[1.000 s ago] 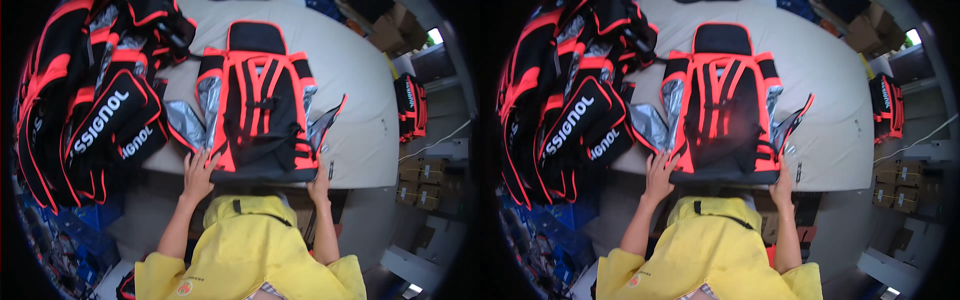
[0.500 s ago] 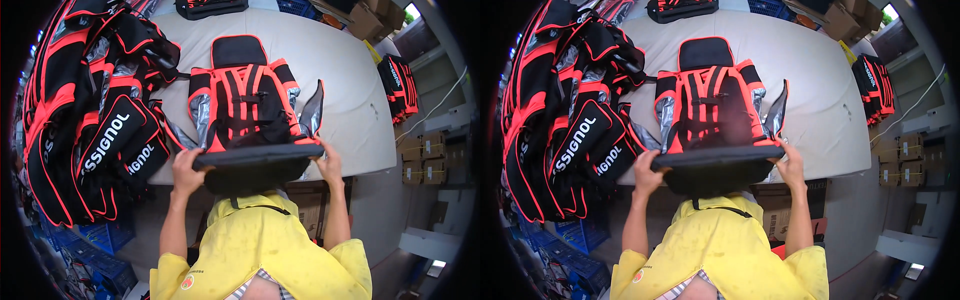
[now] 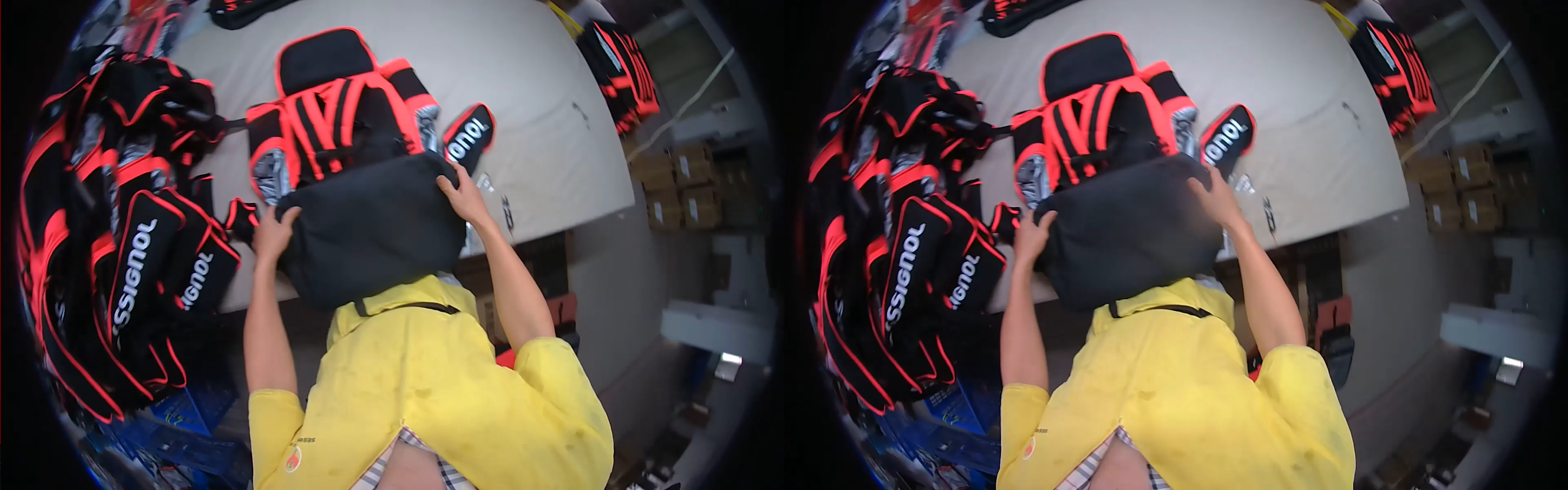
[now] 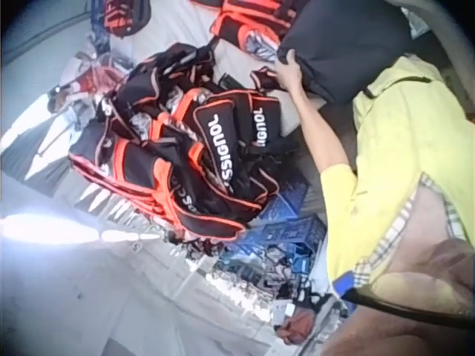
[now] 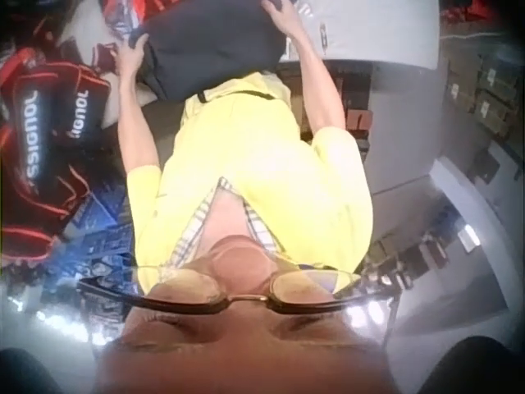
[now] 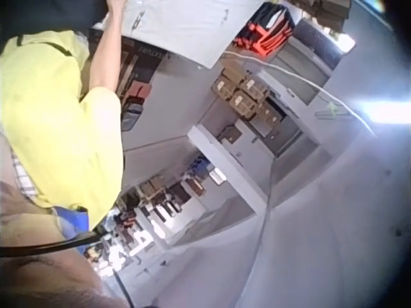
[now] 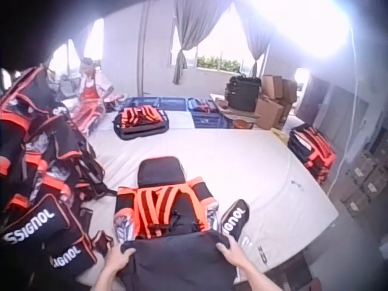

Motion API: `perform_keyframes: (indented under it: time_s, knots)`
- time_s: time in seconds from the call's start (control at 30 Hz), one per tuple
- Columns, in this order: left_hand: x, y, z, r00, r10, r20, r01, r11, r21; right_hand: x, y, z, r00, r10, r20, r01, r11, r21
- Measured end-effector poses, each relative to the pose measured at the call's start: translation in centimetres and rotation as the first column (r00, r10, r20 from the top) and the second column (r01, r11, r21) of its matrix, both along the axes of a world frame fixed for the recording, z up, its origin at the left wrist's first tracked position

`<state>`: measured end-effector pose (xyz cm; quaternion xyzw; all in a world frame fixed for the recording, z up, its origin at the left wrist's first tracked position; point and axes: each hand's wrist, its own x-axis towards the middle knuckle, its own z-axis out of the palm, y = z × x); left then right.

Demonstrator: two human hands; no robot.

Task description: Inspecting and checking the zippers, straps, and interior of red and black backpacks at a factory workbench.

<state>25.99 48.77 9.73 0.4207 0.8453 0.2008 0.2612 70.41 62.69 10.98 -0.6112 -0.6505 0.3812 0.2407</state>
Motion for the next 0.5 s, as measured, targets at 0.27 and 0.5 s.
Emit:
perform_keyframes:
  time_s: [0.27,0.5]
  knots:
    - [-0.7,0.5,-1.2,0.993,-0.015,0.12,0.017,1.0,-0.02,6.2,-13.8,-5.0,0.906,-0.347,-0.245,0.234,0.889,-0.393]
    - [1.4,-0.3,4.3,0.981,0.02,0.194,-0.063,0.974,0.216,0.2,-12.3,0.6,0.257,-0.786,-0.563,0.069,0.596,-0.8]
